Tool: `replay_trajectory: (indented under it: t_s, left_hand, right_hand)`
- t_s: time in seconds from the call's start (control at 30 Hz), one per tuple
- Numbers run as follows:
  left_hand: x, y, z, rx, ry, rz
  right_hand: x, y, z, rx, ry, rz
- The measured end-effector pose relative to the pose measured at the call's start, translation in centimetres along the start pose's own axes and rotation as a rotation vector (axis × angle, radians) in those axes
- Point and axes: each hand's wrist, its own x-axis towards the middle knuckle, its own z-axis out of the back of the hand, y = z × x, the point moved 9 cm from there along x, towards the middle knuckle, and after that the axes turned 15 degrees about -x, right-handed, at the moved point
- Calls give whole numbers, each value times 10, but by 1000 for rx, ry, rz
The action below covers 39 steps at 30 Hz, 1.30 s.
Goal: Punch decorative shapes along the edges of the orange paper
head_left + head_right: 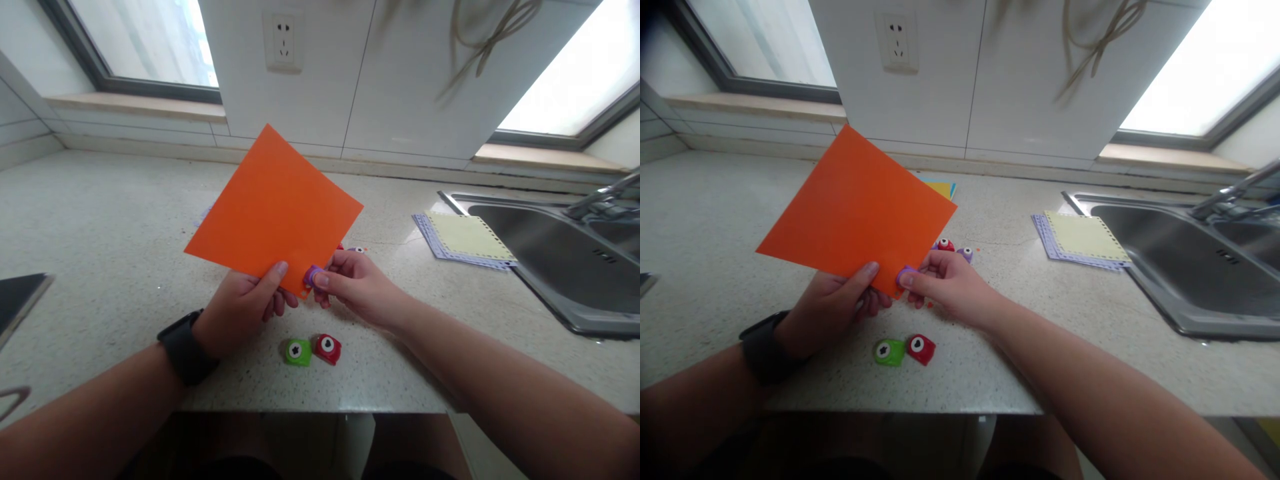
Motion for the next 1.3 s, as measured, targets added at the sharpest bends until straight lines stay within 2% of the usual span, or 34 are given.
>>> replay_trajectory:
  t_s: [0.37, 0.77, 1.03, 1.3]
  left_hand:
    - [0, -4, -4, 9, 35, -13]
    - [1, 1, -4, -15, 56, 12]
    - [-3, -2, -7, 44, 115, -5]
    - [-2, 1, -12, 24, 183, 2]
  right_hand:
    - [2, 0, -1, 4, 21, 15]
    - [3, -2, -1, 15, 20, 14]
    - [2, 1, -3, 19, 26, 21]
    - [1, 8, -8, 22, 63, 94]
